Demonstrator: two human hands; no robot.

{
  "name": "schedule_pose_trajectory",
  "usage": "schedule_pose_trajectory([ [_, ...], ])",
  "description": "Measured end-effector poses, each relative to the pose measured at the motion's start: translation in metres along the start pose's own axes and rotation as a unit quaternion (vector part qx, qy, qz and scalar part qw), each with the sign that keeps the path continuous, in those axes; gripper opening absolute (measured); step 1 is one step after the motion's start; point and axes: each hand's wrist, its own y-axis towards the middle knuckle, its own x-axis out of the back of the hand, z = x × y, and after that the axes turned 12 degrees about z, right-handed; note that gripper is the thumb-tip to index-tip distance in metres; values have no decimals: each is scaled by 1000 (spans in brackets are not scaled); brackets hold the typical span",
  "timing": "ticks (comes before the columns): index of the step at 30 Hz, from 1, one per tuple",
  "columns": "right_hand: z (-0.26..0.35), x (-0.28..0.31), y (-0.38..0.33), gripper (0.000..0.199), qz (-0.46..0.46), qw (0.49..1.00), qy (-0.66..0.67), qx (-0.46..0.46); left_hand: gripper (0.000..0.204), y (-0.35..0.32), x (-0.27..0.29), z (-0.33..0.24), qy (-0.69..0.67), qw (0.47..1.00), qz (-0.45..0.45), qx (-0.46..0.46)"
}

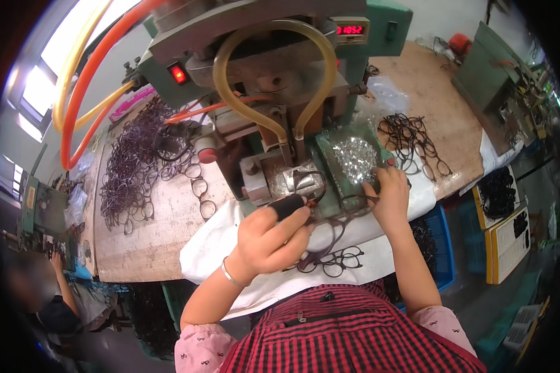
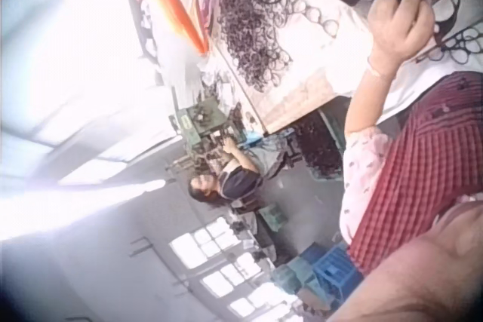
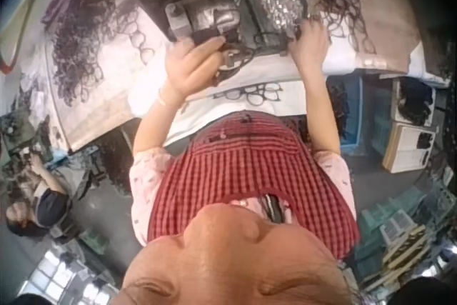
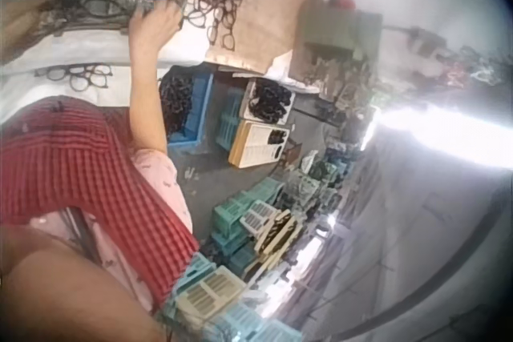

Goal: The person repeatedly picks up eyeglass frames from a pile, places them into a press machine, and removes them after processing. The finished frames are placed on a white cloth on the table. The person handles frames one at a time throughout the clip.

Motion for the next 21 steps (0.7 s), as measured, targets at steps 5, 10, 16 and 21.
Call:
schedule_pose_trajectory([
  [5, -8, -21, 27, 8, -48, 993, 78, 71, 23, 16, -10, -8, 41, 999, 13, -25],
  [10, -5, -15, 50, 7, -31, 989, 144, 24, 23, 17, -3, -3, -3, 999, 32, -7],
  [16, 6, -9, 43, 11, -20, 977, 208, 33, 21, 10, -15, -12, -12, 1000, -16, 16],
  [21, 4, -18, 27, 12, 0, 930, 361, -65, 41, -6, -55, -61, -141, 884, -231, 381],
])
